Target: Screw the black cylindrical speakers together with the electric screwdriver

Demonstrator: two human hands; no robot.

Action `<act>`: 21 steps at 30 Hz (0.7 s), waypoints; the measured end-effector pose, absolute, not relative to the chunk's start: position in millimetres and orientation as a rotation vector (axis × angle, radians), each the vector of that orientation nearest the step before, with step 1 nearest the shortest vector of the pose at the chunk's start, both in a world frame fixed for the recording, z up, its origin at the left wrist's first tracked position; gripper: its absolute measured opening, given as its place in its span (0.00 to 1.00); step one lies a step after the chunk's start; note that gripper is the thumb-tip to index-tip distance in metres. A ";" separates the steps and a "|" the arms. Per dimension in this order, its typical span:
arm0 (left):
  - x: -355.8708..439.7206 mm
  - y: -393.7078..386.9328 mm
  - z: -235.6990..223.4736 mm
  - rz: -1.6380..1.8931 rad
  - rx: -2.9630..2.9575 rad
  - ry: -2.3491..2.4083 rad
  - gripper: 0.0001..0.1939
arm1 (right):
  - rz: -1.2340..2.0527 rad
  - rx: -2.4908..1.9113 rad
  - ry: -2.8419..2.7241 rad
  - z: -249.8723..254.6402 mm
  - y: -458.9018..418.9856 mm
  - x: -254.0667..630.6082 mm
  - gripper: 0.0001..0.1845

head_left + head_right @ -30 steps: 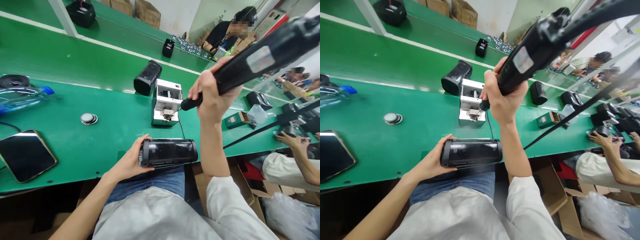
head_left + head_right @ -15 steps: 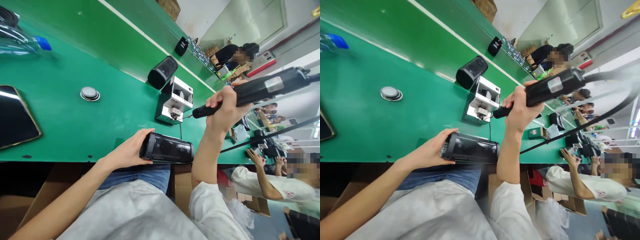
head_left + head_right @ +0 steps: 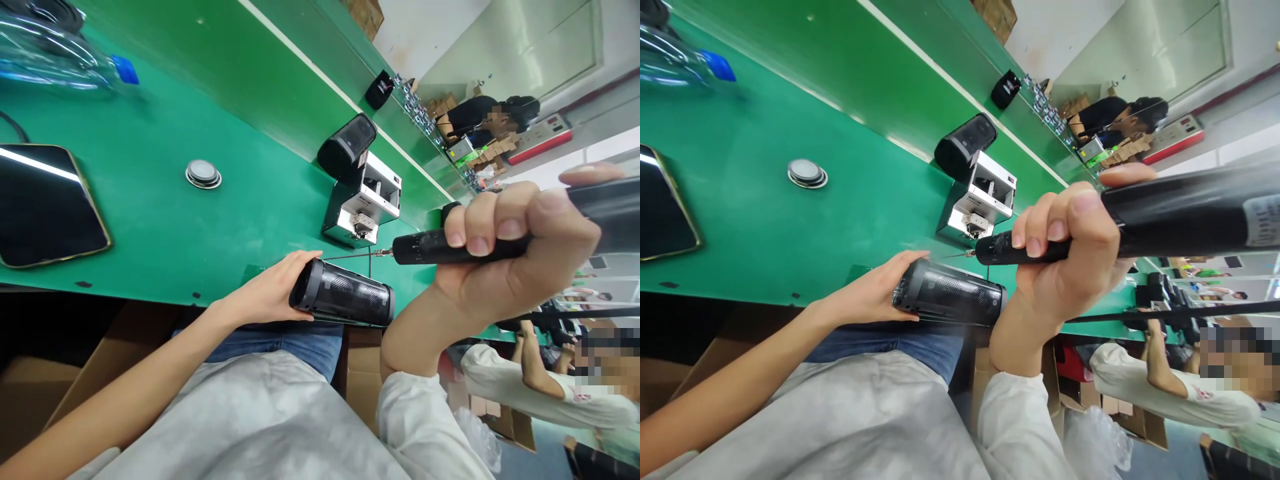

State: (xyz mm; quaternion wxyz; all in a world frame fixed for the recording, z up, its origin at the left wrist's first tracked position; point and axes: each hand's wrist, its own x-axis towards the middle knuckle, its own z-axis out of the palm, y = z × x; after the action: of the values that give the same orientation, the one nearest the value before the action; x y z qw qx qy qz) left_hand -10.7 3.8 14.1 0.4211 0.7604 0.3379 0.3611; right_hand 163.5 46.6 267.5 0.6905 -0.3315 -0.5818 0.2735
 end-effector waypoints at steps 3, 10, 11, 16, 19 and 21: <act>-10.5 3.3 14.6 0.907 1.914 0.848 0.62 | 0.677 -0.683 -1.296 265.6 46.9 155.6 0.12; -9.8 3.0 16.3 0.941 1.895 0.858 0.59 | 0.610 -0.759 -1.476 233.4 56.4 140.0 0.10; -9.6 3.2 16.4 0.938 1.894 0.861 0.58 | 0.658 -0.774 -1.495 225.6 57.9 137.7 0.10; -8.9 2.7 18.0 0.958 1.876 0.848 0.54 | 0.833 -0.697 -1.501 194.3 61.7 135.1 0.10; -8.9 2.6 19.1 0.958 1.863 0.844 0.53 | 0.910 -0.613 -1.475 193.4 59.1 138.5 0.11; -9.3 3.1 19.5 0.943 1.862 0.847 0.52 | 0.877 -0.613 -1.481 203.5 55.0 141.0 0.12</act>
State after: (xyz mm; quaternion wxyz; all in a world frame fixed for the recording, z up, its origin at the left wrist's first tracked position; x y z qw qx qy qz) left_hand -9.3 3.1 19.5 0.4299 0.7463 0.3395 0.3781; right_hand 141.0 55.0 203.5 0.6108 -0.2657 -0.6418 0.3800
